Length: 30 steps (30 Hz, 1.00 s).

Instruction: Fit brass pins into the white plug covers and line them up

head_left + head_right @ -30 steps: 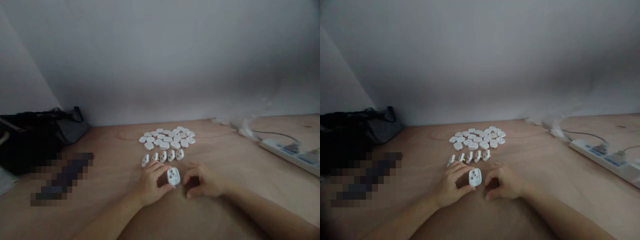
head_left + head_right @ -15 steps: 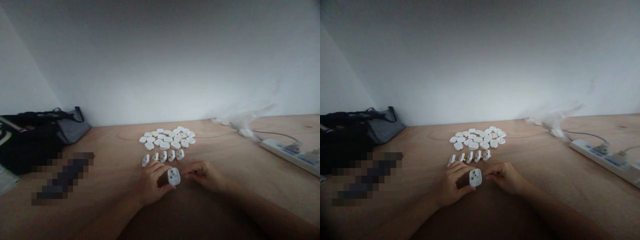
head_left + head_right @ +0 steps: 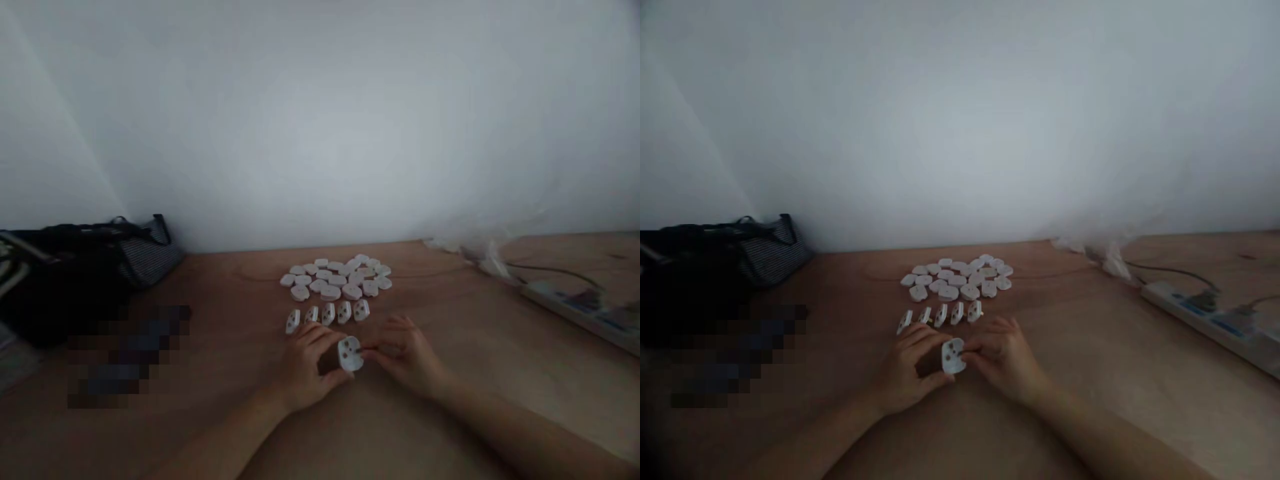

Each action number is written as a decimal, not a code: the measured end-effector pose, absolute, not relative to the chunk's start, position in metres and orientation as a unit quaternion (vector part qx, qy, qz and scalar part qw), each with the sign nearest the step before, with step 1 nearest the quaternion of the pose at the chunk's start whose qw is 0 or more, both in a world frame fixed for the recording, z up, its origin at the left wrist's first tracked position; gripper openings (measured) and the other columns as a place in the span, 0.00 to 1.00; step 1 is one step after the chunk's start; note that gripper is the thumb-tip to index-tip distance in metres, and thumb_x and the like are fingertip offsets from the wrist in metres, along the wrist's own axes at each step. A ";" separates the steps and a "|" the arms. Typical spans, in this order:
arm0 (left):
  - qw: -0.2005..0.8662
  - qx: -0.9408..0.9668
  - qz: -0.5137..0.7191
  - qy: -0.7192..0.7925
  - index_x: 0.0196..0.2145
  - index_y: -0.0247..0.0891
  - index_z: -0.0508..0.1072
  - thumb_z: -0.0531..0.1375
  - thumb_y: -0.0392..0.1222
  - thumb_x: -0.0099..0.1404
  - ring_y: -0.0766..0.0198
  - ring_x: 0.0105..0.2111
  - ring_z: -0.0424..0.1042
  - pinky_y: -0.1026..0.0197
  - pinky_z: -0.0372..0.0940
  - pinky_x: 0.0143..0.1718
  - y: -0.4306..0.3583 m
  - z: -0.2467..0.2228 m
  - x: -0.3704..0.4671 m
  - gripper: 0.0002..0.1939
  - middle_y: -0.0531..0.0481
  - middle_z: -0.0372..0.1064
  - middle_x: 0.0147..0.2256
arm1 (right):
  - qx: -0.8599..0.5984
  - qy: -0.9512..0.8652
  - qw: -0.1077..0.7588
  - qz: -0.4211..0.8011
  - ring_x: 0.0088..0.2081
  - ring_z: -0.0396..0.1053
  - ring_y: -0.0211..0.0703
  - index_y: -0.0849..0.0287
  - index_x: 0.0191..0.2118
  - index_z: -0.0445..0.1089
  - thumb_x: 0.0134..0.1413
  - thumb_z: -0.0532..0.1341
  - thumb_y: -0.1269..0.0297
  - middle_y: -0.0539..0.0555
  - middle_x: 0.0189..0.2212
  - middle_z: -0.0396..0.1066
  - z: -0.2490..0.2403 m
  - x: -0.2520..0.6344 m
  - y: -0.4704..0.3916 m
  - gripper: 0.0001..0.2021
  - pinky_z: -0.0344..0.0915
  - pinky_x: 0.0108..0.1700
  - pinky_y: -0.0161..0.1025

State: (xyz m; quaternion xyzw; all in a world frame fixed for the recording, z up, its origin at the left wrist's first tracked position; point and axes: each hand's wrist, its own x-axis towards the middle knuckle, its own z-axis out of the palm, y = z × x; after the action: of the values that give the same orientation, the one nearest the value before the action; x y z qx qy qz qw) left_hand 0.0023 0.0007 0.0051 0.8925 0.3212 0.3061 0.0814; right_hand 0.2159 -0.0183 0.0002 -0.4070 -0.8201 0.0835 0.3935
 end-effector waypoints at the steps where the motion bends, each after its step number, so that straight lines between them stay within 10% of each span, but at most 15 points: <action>1: 0.080 0.892 0.308 0.321 0.43 0.40 0.71 0.65 0.52 0.53 0.54 0.40 0.67 0.52 0.61 0.44 0.001 0.005 0.003 0.22 0.46 0.71 0.38 | -0.410 -0.823 0.386 0.069 0.30 0.67 0.43 0.52 0.31 0.75 0.52 0.62 0.63 0.50 0.26 0.74 0.000 0.215 -0.019 0.04 0.57 0.37 0.42; 14: 0.063 0.889 0.325 0.317 0.44 0.38 0.71 0.63 0.54 0.54 0.54 0.39 0.66 0.52 0.61 0.43 -0.001 0.002 0.004 0.23 0.45 0.71 0.37 | -0.396 -0.842 0.364 -0.048 0.34 0.63 0.42 0.48 0.41 0.73 0.55 0.59 0.60 0.52 0.33 0.72 0.001 0.207 -0.027 0.09 0.50 0.35 0.42; 22: 0.085 0.884 0.336 0.312 0.44 0.39 0.72 0.63 0.55 0.54 0.54 0.39 0.67 0.53 0.61 0.42 0.001 0.002 0.004 0.24 0.45 0.71 0.37 | -0.446 -0.825 0.331 0.107 0.45 0.63 0.53 0.53 0.53 0.63 0.36 0.68 0.47 0.55 0.44 0.70 0.002 0.220 -0.018 0.36 0.54 0.47 0.50; 30: 0.139 0.872 0.362 0.298 0.44 0.39 0.72 0.62 0.57 0.55 0.55 0.39 0.68 0.54 0.63 0.42 0.003 -0.003 0.005 0.24 0.45 0.72 0.37 | -0.401 -0.766 0.408 0.294 0.40 0.69 0.48 0.56 0.40 0.69 0.37 0.70 0.55 0.53 0.36 0.72 -0.004 0.212 -0.020 0.21 0.63 0.45 0.46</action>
State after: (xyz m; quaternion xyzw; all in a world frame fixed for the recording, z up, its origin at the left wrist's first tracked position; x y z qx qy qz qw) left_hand 0.0047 0.0028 -0.0030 0.8722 0.2983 0.3618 0.1394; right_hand 0.2117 -0.0204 -0.0041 -0.4012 -0.7655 0.2945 0.4078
